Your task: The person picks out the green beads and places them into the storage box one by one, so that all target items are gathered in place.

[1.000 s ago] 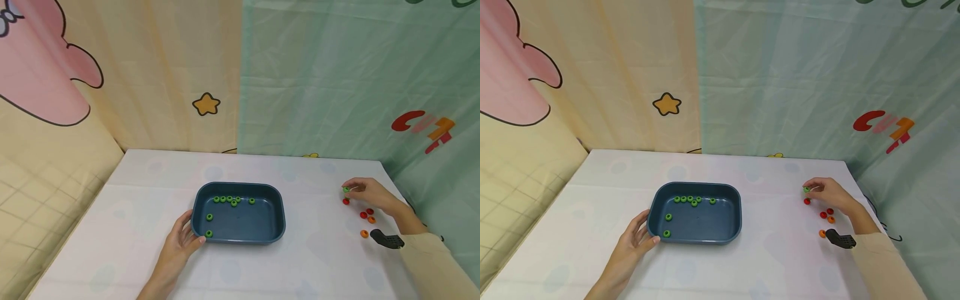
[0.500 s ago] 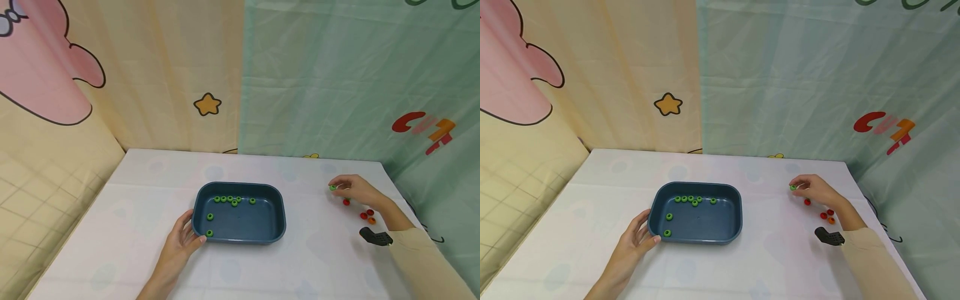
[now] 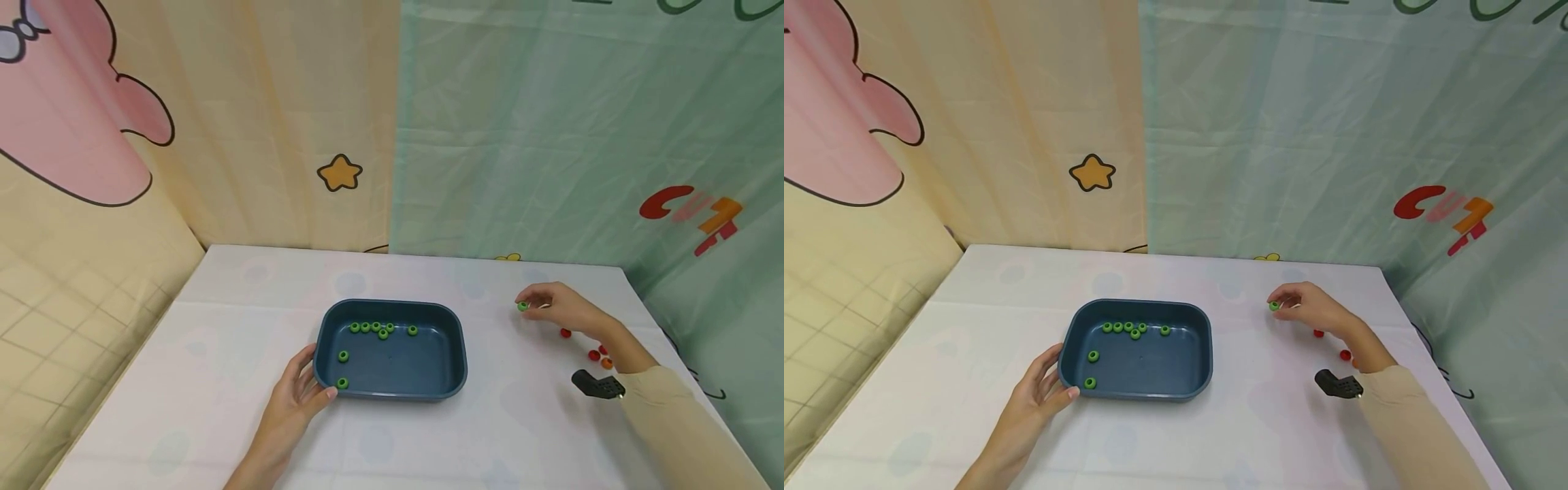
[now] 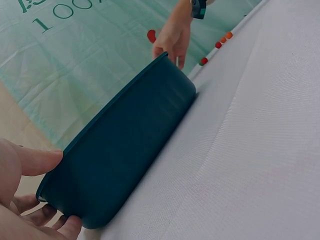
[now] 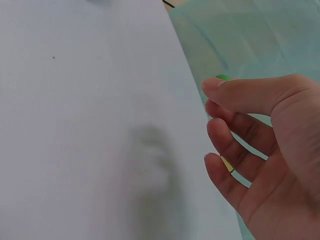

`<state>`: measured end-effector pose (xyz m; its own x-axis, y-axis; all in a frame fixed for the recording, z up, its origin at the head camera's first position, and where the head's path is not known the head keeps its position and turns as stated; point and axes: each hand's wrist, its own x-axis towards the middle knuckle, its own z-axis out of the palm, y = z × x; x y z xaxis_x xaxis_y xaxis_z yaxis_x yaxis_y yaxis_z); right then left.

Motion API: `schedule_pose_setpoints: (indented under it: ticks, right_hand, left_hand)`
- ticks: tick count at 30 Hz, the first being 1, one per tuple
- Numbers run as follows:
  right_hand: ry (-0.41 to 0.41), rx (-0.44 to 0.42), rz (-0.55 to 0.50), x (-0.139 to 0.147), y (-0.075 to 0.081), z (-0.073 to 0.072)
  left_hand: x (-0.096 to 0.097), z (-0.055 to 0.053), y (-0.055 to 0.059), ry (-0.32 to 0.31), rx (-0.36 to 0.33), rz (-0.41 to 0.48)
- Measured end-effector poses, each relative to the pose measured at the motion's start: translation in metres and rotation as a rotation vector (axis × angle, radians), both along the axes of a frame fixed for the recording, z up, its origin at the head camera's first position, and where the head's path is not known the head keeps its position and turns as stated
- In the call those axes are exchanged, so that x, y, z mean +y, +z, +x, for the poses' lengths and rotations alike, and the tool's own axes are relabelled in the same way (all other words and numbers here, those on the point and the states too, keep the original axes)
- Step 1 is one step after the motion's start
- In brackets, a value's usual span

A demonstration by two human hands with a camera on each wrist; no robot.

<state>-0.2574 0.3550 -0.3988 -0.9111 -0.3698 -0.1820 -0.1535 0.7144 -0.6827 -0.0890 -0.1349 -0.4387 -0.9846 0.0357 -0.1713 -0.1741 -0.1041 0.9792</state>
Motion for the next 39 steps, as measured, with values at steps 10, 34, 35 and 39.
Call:
schedule_pose_setpoints:
  ticks: [10,34,35,39]
  right_hand:
    - [0.08,0.02,-0.025,-0.025,0.004,-0.008]
    - [0.246,-0.019,-0.122,-0.092,0.026,-0.02]
    - [0.251,-0.021,-0.122,-0.095,0.026,-0.021]
    - [0.278,-0.028,-0.122,-0.105,0.028,-0.022]
  left_hand:
    - [-0.001,0.001,-0.001,-0.004,0.011,0.013]
    - [-0.001,0.0,-0.004,-0.004,0.034,0.015]
    - [-0.001,0.0,-0.004,-0.003,0.033,0.018]
    - [-0.001,0.001,-0.004,-0.005,0.034,0.017]
